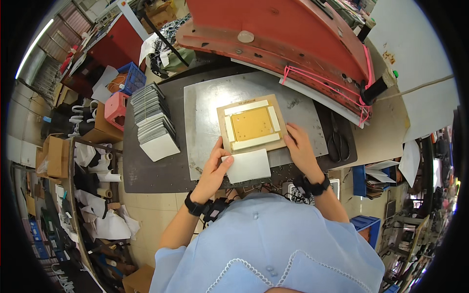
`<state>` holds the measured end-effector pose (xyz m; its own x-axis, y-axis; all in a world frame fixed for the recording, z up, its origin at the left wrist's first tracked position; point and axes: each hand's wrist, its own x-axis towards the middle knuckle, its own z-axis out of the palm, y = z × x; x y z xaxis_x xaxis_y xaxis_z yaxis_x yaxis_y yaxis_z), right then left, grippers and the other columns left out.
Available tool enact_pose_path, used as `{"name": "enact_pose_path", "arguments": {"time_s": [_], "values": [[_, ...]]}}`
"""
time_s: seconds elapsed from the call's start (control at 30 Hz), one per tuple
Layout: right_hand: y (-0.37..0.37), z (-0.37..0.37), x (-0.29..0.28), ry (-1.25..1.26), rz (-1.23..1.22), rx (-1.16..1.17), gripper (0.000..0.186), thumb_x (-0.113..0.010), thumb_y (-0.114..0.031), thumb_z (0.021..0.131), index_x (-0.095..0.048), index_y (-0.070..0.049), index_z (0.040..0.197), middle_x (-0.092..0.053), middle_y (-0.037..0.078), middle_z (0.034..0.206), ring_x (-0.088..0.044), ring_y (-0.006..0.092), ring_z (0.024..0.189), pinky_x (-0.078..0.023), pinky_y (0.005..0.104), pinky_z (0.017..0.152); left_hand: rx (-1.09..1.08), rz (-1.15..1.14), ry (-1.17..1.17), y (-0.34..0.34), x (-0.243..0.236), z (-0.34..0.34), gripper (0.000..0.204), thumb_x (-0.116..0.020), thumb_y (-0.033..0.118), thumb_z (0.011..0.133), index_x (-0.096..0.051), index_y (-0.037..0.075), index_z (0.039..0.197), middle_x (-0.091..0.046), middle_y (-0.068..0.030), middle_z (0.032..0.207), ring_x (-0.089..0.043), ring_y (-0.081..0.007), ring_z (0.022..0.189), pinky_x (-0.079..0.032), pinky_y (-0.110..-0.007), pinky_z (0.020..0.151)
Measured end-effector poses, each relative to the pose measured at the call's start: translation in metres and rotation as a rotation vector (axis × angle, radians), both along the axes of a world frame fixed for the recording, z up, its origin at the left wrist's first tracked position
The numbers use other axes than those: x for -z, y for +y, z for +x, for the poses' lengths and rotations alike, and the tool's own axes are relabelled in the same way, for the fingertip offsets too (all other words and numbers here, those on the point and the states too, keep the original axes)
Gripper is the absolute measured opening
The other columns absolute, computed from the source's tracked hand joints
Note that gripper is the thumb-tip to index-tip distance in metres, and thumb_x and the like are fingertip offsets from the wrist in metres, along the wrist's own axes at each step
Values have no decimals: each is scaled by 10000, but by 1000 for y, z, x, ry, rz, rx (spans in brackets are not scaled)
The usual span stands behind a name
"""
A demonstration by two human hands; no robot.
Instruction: Operating a hydraulic clicker press to cut leather pieces using a die.
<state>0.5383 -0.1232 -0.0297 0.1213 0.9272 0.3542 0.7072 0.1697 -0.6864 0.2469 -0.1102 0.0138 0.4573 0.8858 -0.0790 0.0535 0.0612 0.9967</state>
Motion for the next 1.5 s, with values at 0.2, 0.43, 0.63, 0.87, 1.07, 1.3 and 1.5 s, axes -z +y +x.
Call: {"name": "enact_pose_path", "arguments": {"time_s": [0.2,0.43,0.63,0.87,1.07,1.3,1.5], "values": [[-76,-27,-61,956,-474,30,473,-454,-203,1021,-369,-16,1447,-662,119,1001,-663,159,781,-554,269,639,70,-257,-186,-38,-27,-19,141,-527,179,994,-546,48,1043,-68,-240,1594,-103,-274,1479,-193,-370,1141],[-127,-38,-58,876,-361,182,469,-420,-187,1033,-347,-8,1460,-657,112,939,-650,153,728,-555,285,684,289,-115,-69,-48,-33,-35,129,-526,175,987,-539,55,1034,-149,-249,1580,-179,-312,1471,-241,-369,1116],[-148,-50,-54,883,-352,221,476,-423,-194,1032,-348,-21,1469,-652,93,920,-628,124,703,-544,259,660,360,-196,-66,-54,-25,-48,131,-506,178,994,-527,55,1036,-175,-238,1578,-219,-293,1461,-284,-359,1084],[-143,-51,-63,958,-305,228,462,-429,-194,1027,-382,-9,1448,-644,99,1002,-618,138,722,-541,263,670,310,-293,-270,-48,-37,-48,115,-502,159,1003,-508,45,1016,-207,-223,1572,-227,-270,1453,-256,-360,1117],[-45,-44,-65,1016,-259,105,457,-469,-223,1014,-433,14,1404,-637,99,1020,-619,144,731,-530,267,655,170,-48,-84,15,-42,-26,174,-533,225,996,-543,58,1043,-147,-212,1591,-207,-272,1451,-224,-363,1130],[-125,-50,-105,1090,-580,182,474,-510,-255,994,-459,40,1361,-642,126,1007,-645,163,708,-540,279,623,347,-379,-75,-15,-68,-69,176,-486,196,1010,-537,28,1027,-457,-180,1446,-457,-208,1275,-327,-347,1084],[-148,-48,-130,1195,-537,237,442,-475,-203,996,-455,63,1348,-634,146,1021,-629,185,703,-536,286,610,332,-428,-252,-19,-79,-75,119,-485,176,1004,-520,62,1010,-450,-231,1435,-484,-264,1285,-363,-350,1064]]}}
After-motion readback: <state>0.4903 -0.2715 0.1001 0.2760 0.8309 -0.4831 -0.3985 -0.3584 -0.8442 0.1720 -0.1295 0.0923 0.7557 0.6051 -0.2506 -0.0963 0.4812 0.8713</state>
